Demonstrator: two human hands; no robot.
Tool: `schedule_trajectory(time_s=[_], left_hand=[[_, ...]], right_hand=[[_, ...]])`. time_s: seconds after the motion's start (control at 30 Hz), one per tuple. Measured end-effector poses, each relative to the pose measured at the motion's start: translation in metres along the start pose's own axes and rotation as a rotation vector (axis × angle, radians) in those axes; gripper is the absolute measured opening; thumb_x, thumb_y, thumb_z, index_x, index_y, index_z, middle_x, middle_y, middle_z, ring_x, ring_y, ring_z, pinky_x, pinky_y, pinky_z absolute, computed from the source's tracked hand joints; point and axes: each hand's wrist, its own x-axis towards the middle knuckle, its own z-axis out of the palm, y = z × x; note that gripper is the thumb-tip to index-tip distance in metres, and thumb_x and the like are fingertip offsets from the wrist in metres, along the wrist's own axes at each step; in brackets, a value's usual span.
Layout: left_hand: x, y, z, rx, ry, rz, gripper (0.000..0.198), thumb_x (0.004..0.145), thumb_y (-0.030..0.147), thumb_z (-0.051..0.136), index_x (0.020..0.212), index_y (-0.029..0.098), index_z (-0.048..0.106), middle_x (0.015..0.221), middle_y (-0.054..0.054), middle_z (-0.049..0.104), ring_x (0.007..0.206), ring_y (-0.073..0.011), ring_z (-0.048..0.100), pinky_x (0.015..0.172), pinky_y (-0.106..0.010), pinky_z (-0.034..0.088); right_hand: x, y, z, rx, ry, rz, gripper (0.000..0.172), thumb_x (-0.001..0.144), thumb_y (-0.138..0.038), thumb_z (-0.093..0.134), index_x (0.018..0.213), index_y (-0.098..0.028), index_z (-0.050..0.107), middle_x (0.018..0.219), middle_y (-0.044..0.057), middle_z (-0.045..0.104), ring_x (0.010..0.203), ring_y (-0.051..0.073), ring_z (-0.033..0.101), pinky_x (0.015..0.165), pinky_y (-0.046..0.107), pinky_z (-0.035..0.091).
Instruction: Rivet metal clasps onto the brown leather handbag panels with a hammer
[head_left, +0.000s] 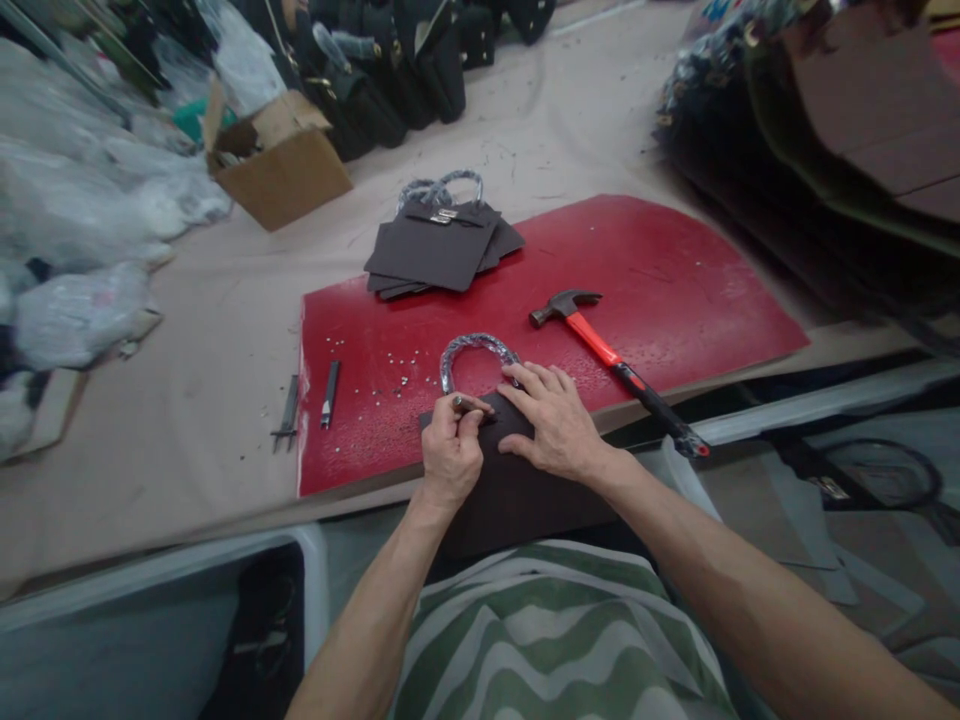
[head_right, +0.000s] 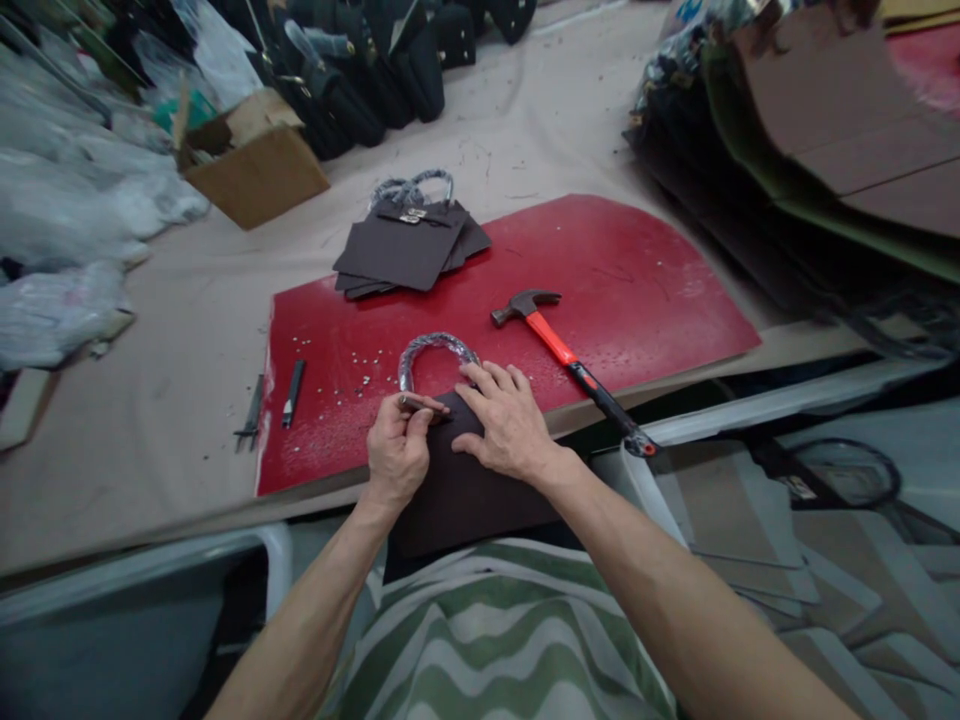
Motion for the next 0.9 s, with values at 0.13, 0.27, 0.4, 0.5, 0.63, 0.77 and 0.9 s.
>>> schedule_trajectory(time_s=[0.13, 0.27, 0.4, 0.5, 0.63, 0.77, 0.9], left_hand=[[-0.002, -0.004, 0.001, -0.005, 0.012, -0.008, 0.006, 0.097, 0.019, 0.051, 0.099, 0.019, 0.057, 0.089, -0.002, 0.071, 0.082, -0.014, 0.072, 0.078, -0.029, 0.062], [-0.002, -0.004, 0.002, 0.022, 0.026, 0.023, 0.006, 0.097, 0.02, 0.051, 0.098, 0.019, 0.057, 0.089, -0.002, 0.071, 0.082, -0.0141, 0.071, 0.076, -0.028, 0.061], [-0.002, -0.004, 0.005, 0.111, 0.031, 0.1, 0.007, 0.096, 0.019, 0.051, 0.097, 0.019, 0.058, 0.088, -0.002, 0.07, 0.079, -0.0134, 0.07, 0.076, -0.026, 0.06], [-0.002, -0.005, 0.008, 0.164, 0.048, 0.128, 0.007, 0.095, 0.019, 0.051, 0.097, 0.019, 0.058, 0.087, -0.003, 0.07, 0.079, -0.0142, 0.07, 0.077, -0.026, 0.058], [-0.002, -0.006, 0.011, 0.188, 0.075, 0.152, 0.007, 0.095, 0.018, 0.051, 0.095, 0.019, 0.058, 0.085, -0.003, 0.069, 0.078, -0.0141, 0.069, 0.076, -0.025, 0.057], [-0.001, -0.004, 0.012, 0.232, 0.056, 0.236, 0.01, 0.095, 0.015, 0.049, 0.095, 0.02, 0.059, 0.084, -0.003, 0.068, 0.075, -0.0135, 0.068, 0.074, -0.024, 0.055], [-0.001, -0.006, 0.011, 0.253, 0.015, 0.291, 0.012, 0.095, 0.015, 0.048, 0.099, 0.02, 0.058, 0.085, -0.004, 0.07, 0.077, -0.0147, 0.07, 0.074, -0.024, 0.055]], right_hand=[[-0.001, 0.001, 0.001, 0.002, 0.009, -0.015, 0.073, 0.077, -0.05, 0.08, 0.138, -0.016, 0.058, 0.155, 0.014, 0.045, 0.141, 0.037, 0.037, 0.118, 0.056, 0.027], [-0.001, 0.001, 0.001, 0.013, 0.021, -0.014, 0.071, 0.078, -0.049, 0.079, 0.137, -0.017, 0.058, 0.154, 0.014, 0.045, 0.14, 0.037, 0.037, 0.117, 0.057, 0.026], [-0.002, 0.002, 0.001, 0.022, 0.024, -0.02, 0.07, 0.078, -0.048, 0.079, 0.137, -0.018, 0.058, 0.154, 0.014, 0.045, 0.14, 0.037, 0.037, 0.117, 0.057, 0.026], [-0.002, 0.003, 0.001, 0.018, 0.026, -0.027, 0.069, 0.079, -0.048, 0.078, 0.137, -0.017, 0.058, 0.154, 0.014, 0.046, 0.14, 0.037, 0.037, 0.118, 0.057, 0.026], [-0.001, 0.003, 0.003, 0.024, 0.023, -0.032, 0.068, 0.079, -0.047, 0.077, 0.137, -0.016, 0.058, 0.153, 0.015, 0.046, 0.139, 0.039, 0.037, 0.117, 0.059, 0.026], [-0.002, 0.007, -0.004, 0.126, 0.058, -0.05, 0.061, 0.082, -0.034, 0.073, 0.138, -0.017, 0.055, 0.154, 0.016, 0.044, 0.139, 0.037, 0.04, 0.114, 0.058, 0.033], [-0.009, 0.027, -0.033, 0.156, 0.317, 0.104, 0.049, 0.087, -0.028, 0.063, 0.134, -0.015, 0.055, 0.143, 0.018, 0.051, 0.134, 0.032, 0.046, 0.112, 0.05, 0.038]])
